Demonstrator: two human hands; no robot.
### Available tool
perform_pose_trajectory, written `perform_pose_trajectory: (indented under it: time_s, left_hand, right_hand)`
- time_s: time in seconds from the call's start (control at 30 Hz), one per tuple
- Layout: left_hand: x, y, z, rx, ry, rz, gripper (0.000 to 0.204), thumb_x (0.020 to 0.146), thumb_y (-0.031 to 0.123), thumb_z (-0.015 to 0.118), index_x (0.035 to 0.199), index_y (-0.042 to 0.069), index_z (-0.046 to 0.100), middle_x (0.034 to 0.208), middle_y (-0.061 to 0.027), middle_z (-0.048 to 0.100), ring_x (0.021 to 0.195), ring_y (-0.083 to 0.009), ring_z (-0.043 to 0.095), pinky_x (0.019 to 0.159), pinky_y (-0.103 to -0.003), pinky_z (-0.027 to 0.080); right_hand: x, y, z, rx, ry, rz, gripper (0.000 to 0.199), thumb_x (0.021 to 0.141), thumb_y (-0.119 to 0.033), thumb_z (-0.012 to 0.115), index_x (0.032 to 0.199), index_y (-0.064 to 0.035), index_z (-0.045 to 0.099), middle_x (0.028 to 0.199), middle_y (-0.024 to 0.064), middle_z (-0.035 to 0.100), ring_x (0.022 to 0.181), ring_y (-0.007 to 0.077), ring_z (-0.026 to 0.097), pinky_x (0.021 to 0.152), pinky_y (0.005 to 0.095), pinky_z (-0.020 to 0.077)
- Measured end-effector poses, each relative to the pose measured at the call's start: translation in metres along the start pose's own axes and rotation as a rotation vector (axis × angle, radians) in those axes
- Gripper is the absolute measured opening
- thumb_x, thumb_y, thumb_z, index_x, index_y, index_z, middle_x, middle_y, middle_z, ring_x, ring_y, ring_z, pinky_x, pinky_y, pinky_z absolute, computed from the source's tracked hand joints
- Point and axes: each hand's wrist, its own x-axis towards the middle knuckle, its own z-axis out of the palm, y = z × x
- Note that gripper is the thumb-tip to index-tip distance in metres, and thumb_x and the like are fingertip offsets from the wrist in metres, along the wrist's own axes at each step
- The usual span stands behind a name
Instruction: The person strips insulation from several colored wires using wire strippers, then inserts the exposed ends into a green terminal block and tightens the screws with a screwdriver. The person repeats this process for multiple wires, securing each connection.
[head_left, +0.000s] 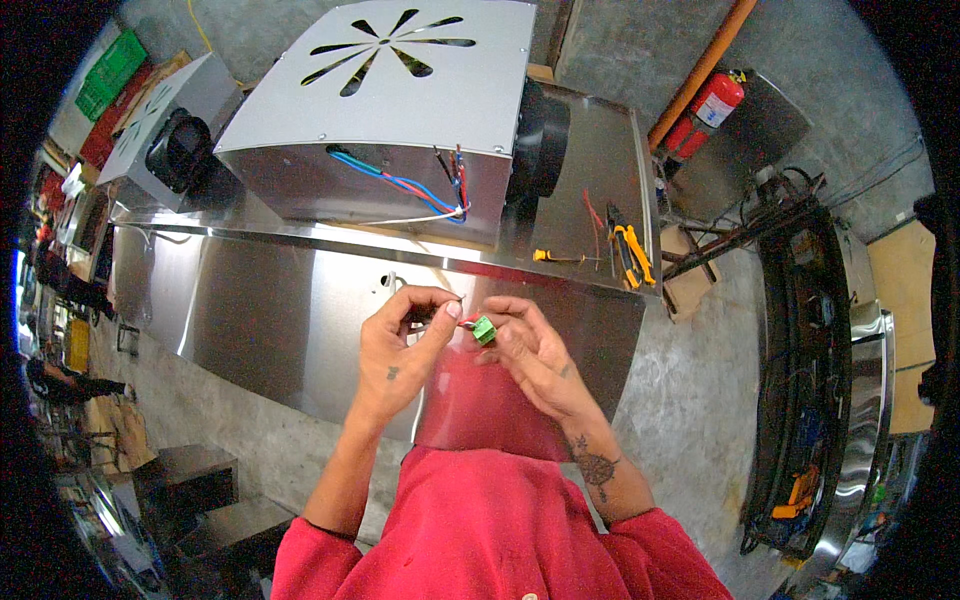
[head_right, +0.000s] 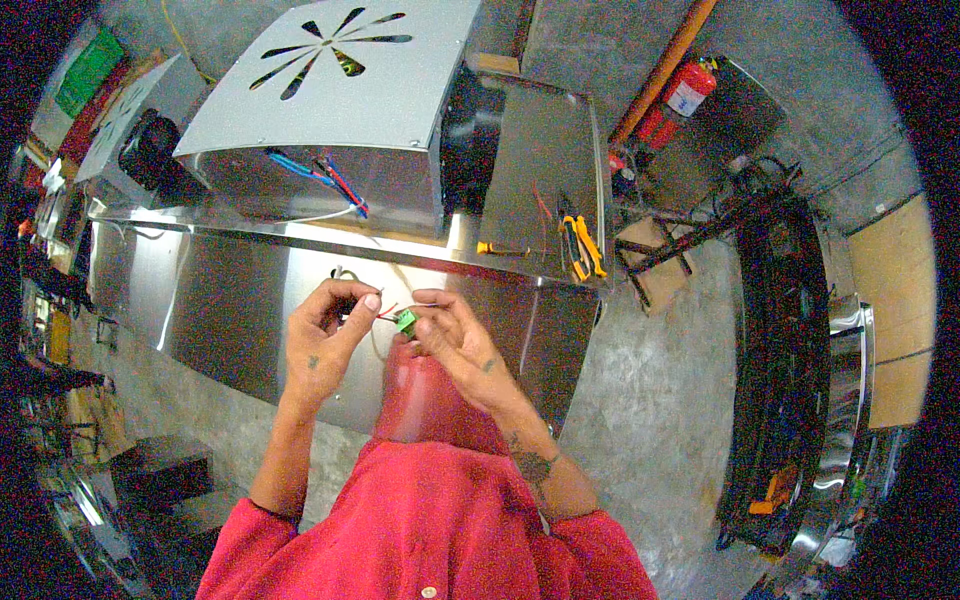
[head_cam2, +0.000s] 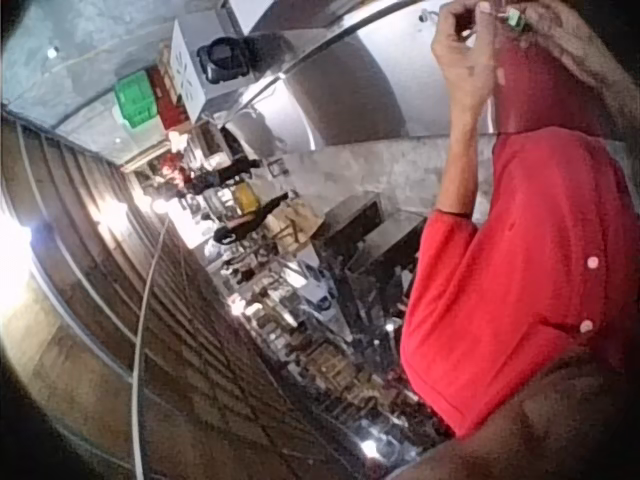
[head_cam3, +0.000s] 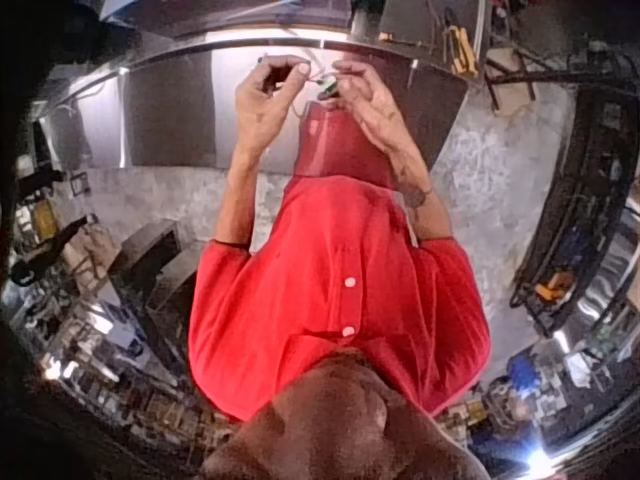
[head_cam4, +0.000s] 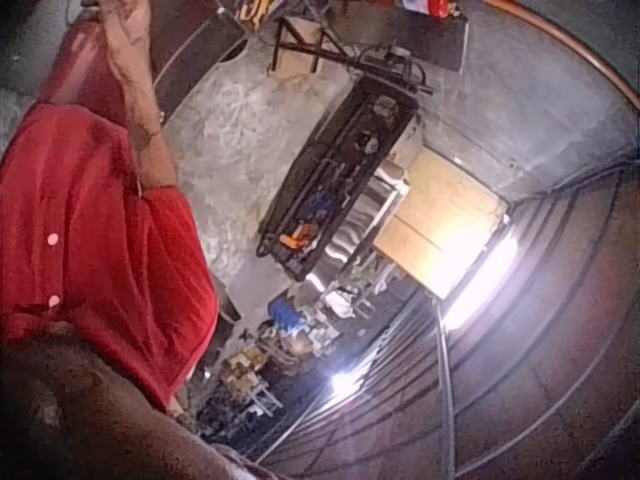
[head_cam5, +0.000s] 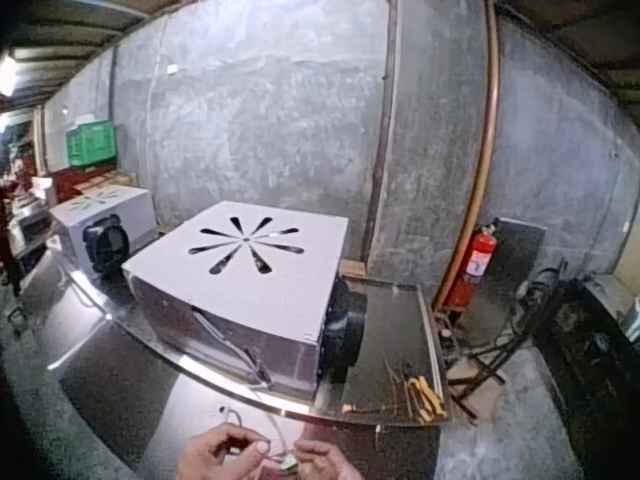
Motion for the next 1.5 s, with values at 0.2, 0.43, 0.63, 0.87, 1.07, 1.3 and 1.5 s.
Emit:
perform_pose_trajectory:
  time_s: [0.2, 0.43, 0.63, 0.87, 1.07, 1.3, 1.5]
  left_hand:
    - [0.0, 0.01, -0.004, -0.099, -0.016, -0.133, 0.021, 0.099, 0.015, 0.079, 0.113, -0.001, 0.075, 0.1, -0.004, 0.075, 0.089, -0.0066, 0.065, 0.078, -0.023, 0.053]
    - [-0.004, 0.02, -0.016, 0.057, -0.161, -0.26, 0.019, 0.097, 0.016, 0.08, 0.107, 0.0, 0.078, 0.092, -0.0026, 0.076, 0.083, -0.0069, 0.065, 0.074, -0.023, 0.051]
    - [-0.004, 0.016, -0.018, 0.081, -0.193, -0.26, 0.022, 0.098, 0.016, 0.079, 0.108, -0.003, 0.078, 0.096, -0.0049, 0.077, 0.086, -0.0092, 0.067, 0.078, -0.025, 0.053]
    - [-0.003, 0.012, -0.017, 0.048, -0.182, -0.267, 0.02, 0.098, 0.016, 0.079, 0.107, -0.002, 0.078, 0.097, -0.0047, 0.077, 0.088, -0.0094, 0.067, 0.08, -0.026, 0.053]
    - [-0.002, 0.017, -0.015, 0.154, -0.175, -0.254, 0.02, 0.098, 0.015, 0.079, 0.107, -0.003, 0.077, 0.095, -0.0039, 0.077, 0.085, -0.008, 0.066, 0.077, -0.025, 0.053]
    - [-0.005, 0.017, -0.012, 0.247, -0.162, -0.164, 0.019, 0.096, 0.013, 0.077, 0.107, -0.003, 0.077, 0.095, -0.0049, 0.078, 0.086, -0.0088, 0.068, 0.079, -0.026, 0.055]
    - [-0.005, 0.021, -0.009, 0.295, -0.157, -0.092, 0.021, 0.097, 0.014, 0.078, 0.109, -0.002, 0.075, 0.095, -0.0067, 0.077, 0.088, -0.0121, 0.071, 0.082, -0.029, 0.057]
  right_hand:
    - [0.003, 0.017, 0.005, 0.115, 0.074, -0.088, 0.033, 0.106, -0.011, 0.07, 0.134, -0.0035, 0.054, 0.113, 0.0093, 0.071, 0.099, 0.0159, 0.069, 0.088, 0.0317, 0.0588]
    - [0.007, 0.006, 0.011, -0.029, 0.062, -0.154, 0.035, 0.106, -0.015, 0.069, 0.137, -0.0019, 0.058, 0.109, 0.0064, 0.071, 0.097, 0.013, 0.068, 0.088, 0.0293, 0.0574]
    - [0.006, 0.003, 0.007, -0.112, 0.044, -0.122, 0.031, 0.107, -0.012, 0.067, 0.135, -0.0005, 0.059, 0.115, 0.0074, 0.07, 0.098, 0.0113, 0.066, 0.087, 0.027, 0.0553]
    - [0.007, 0.0, 0.008, -0.12, 0.031, -0.143, 0.031, 0.107, -0.012, 0.067, 0.134, 0.0003, 0.059, 0.114, 0.0074, 0.07, 0.097, 0.0111, 0.066, 0.087, 0.0266, 0.0558]
    - [0.006, -0.008, 0.009, -0.267, 0.044, -0.163, 0.031, 0.107, -0.011, 0.068, 0.136, -0.0023, 0.061, 0.107, 0.0048, 0.069, 0.098, 0.0104, 0.066, 0.088, 0.0261, 0.056]
    - [0.005, -0.015, 0.008, -0.438, 0.041, -0.13, 0.027, 0.106, -0.01, 0.069, 0.131, -0.0013, 0.065, 0.107, 0.0057, 0.072, 0.096, 0.0094, 0.067, 0.08, 0.0252, 0.0561]
    - [0.005, -0.014, 0.007, -0.452, 0.061, -0.151, 0.027, 0.106, -0.011, 0.07, 0.131, -0.0015, 0.066, 0.103, 0.0056, 0.073, 0.092, 0.0094, 0.068, 0.077, 0.0252, 0.056]
